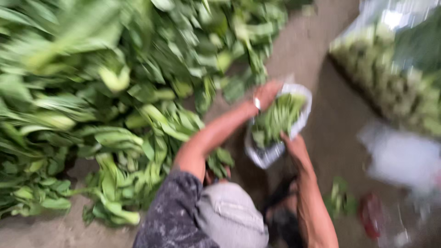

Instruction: The person sits on the floor among piles of leafy green vegetables, opens a clear plastic bag and lines a plastic basket with it. They then pick up bok choy one at a time and place the vegetables into the lined basket, arranging them by hand.

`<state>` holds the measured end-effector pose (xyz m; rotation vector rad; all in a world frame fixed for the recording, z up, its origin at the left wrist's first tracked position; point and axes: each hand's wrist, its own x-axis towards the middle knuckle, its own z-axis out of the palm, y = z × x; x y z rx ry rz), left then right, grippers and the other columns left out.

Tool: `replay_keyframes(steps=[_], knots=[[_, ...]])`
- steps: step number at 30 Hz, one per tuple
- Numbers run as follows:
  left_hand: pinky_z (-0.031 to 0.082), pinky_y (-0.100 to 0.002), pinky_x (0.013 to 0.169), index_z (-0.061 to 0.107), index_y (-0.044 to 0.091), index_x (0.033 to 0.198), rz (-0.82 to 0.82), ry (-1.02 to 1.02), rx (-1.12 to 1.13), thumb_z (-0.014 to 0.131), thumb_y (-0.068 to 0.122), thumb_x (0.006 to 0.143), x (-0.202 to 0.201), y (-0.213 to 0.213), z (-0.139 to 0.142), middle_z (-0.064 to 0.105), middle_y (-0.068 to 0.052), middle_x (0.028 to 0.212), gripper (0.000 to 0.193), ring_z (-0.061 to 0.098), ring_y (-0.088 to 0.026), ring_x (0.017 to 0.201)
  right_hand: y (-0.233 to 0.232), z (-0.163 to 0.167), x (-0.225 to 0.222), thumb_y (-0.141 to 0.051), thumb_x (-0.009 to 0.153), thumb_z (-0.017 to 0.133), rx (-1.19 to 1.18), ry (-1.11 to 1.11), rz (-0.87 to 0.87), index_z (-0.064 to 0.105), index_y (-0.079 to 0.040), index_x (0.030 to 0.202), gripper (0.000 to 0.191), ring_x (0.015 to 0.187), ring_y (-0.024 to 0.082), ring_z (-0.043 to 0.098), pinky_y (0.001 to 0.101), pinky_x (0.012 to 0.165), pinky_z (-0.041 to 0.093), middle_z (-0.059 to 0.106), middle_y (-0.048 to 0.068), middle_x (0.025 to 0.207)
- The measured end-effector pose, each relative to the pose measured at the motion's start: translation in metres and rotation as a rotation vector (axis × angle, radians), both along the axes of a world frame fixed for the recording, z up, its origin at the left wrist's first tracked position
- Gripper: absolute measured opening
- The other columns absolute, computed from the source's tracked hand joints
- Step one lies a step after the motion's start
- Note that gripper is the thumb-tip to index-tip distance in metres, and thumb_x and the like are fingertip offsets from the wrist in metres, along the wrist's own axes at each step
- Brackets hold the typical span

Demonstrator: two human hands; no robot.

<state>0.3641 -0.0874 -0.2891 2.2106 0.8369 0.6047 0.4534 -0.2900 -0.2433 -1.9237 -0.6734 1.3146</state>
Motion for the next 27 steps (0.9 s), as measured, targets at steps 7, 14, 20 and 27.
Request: replay_keyframes(steps=[7,14,20,27], knots=[[0.047,-0.05,0.099,0.055,-0.002,0.133,0.096,-0.082,-0.073,0.077,0.049,0.089,-0.024,0.018,-0.015,0.059,-0.029,0.13,0.071,0.058,-0.045,0.121,-0.013,-0.01,-0.106,-0.033,0.09,0.071,-0.196,0.256,-0.382,0.067,-0.011,0.105,0.027,0.07,0.011,0.063,0.0314,0.053,0.054,0.067,-0.001,0.085],[0.053,-0.035,0.075,0.069,0.007,0.105,-0.151,0.289,-0.948,0.067,0.063,0.088,-0.135,0.002,-0.023,0.073,-0.008,0.09,0.059,0.067,-0.019,0.081,-0.019,-0.017,-0.138,-0.028,0.093,0.077,-0.126,0.613,0.032,0.068,-0.004,0.119,0.037,0.087,0.016,0.067,0.0317,0.068,0.054,0.072,0.004,0.103],[0.054,-0.031,0.073,0.07,0.005,0.104,0.037,0.199,-0.811,0.079,0.069,0.074,-0.141,-0.006,-0.013,0.073,-0.004,0.09,0.071,0.068,-0.014,0.079,-0.038,-0.012,-0.053,-0.026,0.087,0.081,0.078,0.998,-0.098,0.059,-0.012,0.121,0.043,0.128,0.026,0.061,0.0456,0.105,0.05,0.065,0.005,0.135],[0.058,-0.039,0.076,0.055,0.003,0.121,0.241,0.151,-0.806,0.091,0.055,0.068,-0.104,-0.028,-0.017,0.073,-0.011,0.097,0.083,0.071,-0.024,0.086,-0.031,-0.015,-0.028,-0.028,0.107,0.063,0.25,1.037,-0.563,0.047,-0.014,0.152,0.049,0.125,0.027,0.058,0.046,0.104,0.045,0.06,0.005,0.147]])
